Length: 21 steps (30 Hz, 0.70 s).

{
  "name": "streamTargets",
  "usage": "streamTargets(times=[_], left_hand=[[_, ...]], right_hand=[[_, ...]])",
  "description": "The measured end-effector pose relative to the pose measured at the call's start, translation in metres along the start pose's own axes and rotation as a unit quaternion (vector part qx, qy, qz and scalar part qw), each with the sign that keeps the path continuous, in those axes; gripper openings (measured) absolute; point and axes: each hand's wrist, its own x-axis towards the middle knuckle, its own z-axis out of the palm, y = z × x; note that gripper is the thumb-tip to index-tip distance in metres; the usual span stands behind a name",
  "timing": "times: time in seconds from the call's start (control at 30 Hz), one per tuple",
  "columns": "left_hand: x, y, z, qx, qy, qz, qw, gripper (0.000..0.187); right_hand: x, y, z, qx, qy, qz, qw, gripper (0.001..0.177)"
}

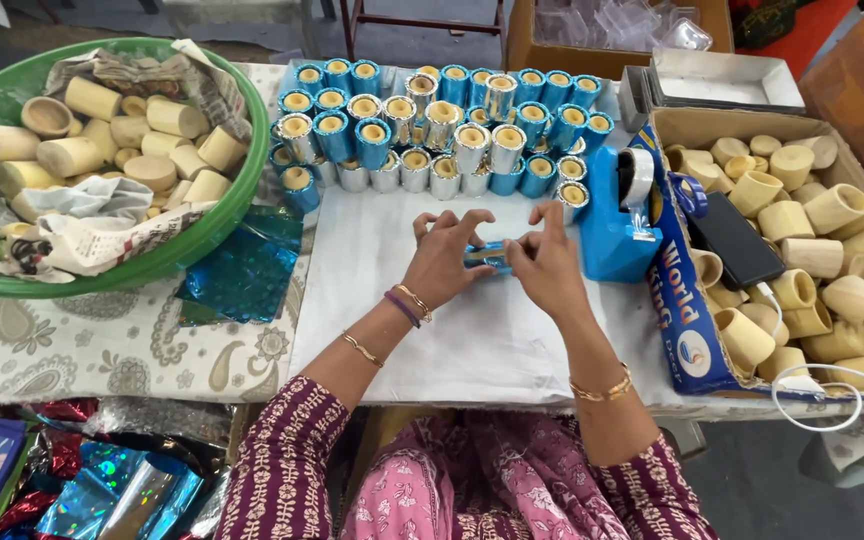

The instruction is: The person wraps individual cardboard firecracker tubes with shiny blue paper by hand, securing the paper with tape from a dispenser.

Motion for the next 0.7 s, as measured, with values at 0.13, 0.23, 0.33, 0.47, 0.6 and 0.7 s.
streamTargets(times=[0.13,0.23,0.33,0.47,0.6,0.7], left_hand=[[0.000,0.001,0.000,0.007,-0.008,-0.001,1.000,0.073],[0.000,0.001,0.000,0.007,-0.011,0.001,1.000,0.072],[0.000,0.000,0.001,0.006,-0.009,0.001,1.000,0.070],[0.000,0.000,0.000,0.012,-0.003,-0.002,1.000,0.067],[0.000,0.002,-0.002,0.018,-0.001,-0.008,1.000,0.063],[0.000,0.003,-0.002,0.024,-0.004,-0.020,1.000,0.058]], right_hand=[[0.009,0.007,0.012,-0.089,0.017,-0.023,0.996,0.041],[0.011,0.013,0.016,-0.161,0.026,-0.023,0.986,0.043],[0.009,0.013,0.017,-0.206,0.023,-0.016,0.978,0.044],[0.009,0.014,0.017,-0.228,0.013,-0.015,0.973,0.043],[0.007,0.010,0.016,-0.229,0.007,-0.004,0.973,0.040],[0.006,0.008,0.015,-0.228,0.002,0.013,0.974,0.037]])
